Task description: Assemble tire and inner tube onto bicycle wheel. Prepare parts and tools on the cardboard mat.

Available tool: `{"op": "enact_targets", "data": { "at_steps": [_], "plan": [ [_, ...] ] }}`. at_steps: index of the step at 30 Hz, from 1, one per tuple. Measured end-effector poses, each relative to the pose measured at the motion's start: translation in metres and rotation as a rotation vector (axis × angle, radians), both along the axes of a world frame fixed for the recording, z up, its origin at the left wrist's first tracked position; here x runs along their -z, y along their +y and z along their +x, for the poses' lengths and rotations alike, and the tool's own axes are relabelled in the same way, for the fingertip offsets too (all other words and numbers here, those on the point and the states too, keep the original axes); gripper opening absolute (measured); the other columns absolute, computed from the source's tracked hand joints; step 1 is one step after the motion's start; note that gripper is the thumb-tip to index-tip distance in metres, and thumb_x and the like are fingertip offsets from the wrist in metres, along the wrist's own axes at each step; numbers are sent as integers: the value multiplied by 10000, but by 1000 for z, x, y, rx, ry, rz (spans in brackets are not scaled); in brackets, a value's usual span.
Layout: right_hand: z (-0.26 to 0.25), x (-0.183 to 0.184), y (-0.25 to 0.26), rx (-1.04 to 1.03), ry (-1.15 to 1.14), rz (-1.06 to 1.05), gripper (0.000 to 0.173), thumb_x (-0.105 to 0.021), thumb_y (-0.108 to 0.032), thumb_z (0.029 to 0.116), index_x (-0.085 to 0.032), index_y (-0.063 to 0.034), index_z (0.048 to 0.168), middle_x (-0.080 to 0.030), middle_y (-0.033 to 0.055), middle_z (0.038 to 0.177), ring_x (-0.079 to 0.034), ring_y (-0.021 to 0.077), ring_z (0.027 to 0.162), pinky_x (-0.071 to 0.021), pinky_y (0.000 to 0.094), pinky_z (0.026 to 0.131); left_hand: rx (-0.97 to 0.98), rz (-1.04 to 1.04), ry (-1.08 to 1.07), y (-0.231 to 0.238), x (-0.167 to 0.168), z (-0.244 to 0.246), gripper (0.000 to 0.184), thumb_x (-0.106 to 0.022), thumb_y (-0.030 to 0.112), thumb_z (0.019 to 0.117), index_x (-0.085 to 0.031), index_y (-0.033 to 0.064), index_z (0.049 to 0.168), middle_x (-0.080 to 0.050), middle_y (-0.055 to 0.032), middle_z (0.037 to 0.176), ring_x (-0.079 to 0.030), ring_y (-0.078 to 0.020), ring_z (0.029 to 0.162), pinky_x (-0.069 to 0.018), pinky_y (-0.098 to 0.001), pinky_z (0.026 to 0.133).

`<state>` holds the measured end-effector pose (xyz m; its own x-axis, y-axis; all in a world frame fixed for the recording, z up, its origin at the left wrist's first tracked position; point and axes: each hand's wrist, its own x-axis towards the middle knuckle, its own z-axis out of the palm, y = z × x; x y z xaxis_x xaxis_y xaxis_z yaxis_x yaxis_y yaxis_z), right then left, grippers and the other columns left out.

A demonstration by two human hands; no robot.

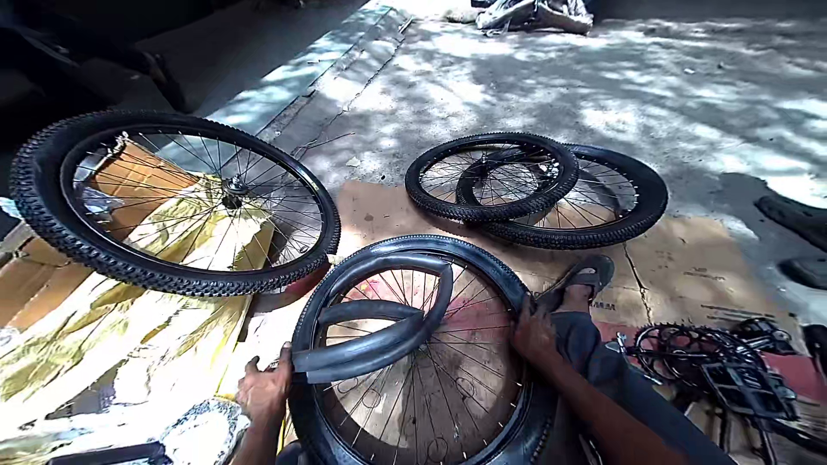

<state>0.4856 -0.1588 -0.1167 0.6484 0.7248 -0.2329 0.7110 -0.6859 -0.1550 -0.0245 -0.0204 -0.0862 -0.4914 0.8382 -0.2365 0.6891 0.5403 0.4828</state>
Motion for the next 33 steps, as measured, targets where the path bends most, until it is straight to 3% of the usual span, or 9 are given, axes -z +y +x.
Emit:
{"op": "enact_targets", "data": {
  "at_steps": [3,5,8,12,17,19,23,29,33],
  "plan": [
    [0,16,15,98,-53,79,867,-665,-285,963,-177,-24,1630,-434,398,1447,-494,572,1296,-481,681,961,-32,-66,0,-43,17,25,919,-441,737,973,-255,136,1642,-431,-365,1508,-427,-548,1394,-375,-675,1112],
    [8,24,13,90,-36,33,830,-616,-356,1011,-169,-35,1632,-473,383,1411,-553,551,1233,-517,649,929,9,-126,-11,-59,38,30,911,-401,720,997,-136,161,1667,-465,-368,1476,-517,-535,1320,-436,-661,1066],
    [32,25,11,-8,29,-13,802,-546,-449,1043,-190,-32,1629,-549,349,1351,-641,508,1111,-533,631,908,57,-144,99,-54,56,34,857,-399,652,1032,-152,122,1658,-495,-371,1438,-582,-520,1247,-480,-625,1029],
    [63,28,-4,-102,223,157,714,-573,-471,1033,-363,-85,1595,-655,293,1280,-639,493,1159,-468,690,978,79,-202,143,-46,76,29,835,-342,649,1044,-177,97,1649,-502,-384,1422,-568,-541,1251,-466,-647,1030],
    [69,43,-5,91,484,287,662,-651,-451,995,-449,-194,1570,-611,216,1410,-578,433,1289,-423,698,1052,81,-266,118,-40,77,27,872,-307,683,1032,-126,99,1655,-513,-360,1433,-563,-511,1283,-458,-629,1055],
    [56,42,-1,74,301,244,693,-627,-443,1009,-382,-167,1595,-617,257,1370,-606,467,1230,-463,695,996,98,-263,122,-39,69,25,855,-307,665,1040,-110,108,1659,-471,-362,1473,-555,-509,1294,-469,-612,1053],
    [16,38,11,96,-104,210,720,-642,-332,1002,-329,-96,1606,-479,359,1430,-536,538,1258,-482,652,989,163,-111,148,-55,65,26,716,-350,530,1084,-258,74,1628,-386,-369,1522,-545,-531,1275,-485,-624,1023],
    [33,45,27,129,-42,68,546,-576,-385,1039,-501,-115,1507,-610,292,1306,-621,466,1181,-520,625,935,185,-75,238,-54,81,27,644,-304,480,1102,-321,85,1610,-461,-331,1482,-596,-499,1222,-518,-617,975],
    [46,38,36,149,43,-33,547,-553,-464,1039,-548,-130,1472,-645,236,1328,-629,411,1219,-493,589,1005,183,-113,244,-47,81,25,652,-305,494,1099,-308,103,1620,-483,-335,1461,-611,-495,1204,-523,-609,975]
  ]
}}
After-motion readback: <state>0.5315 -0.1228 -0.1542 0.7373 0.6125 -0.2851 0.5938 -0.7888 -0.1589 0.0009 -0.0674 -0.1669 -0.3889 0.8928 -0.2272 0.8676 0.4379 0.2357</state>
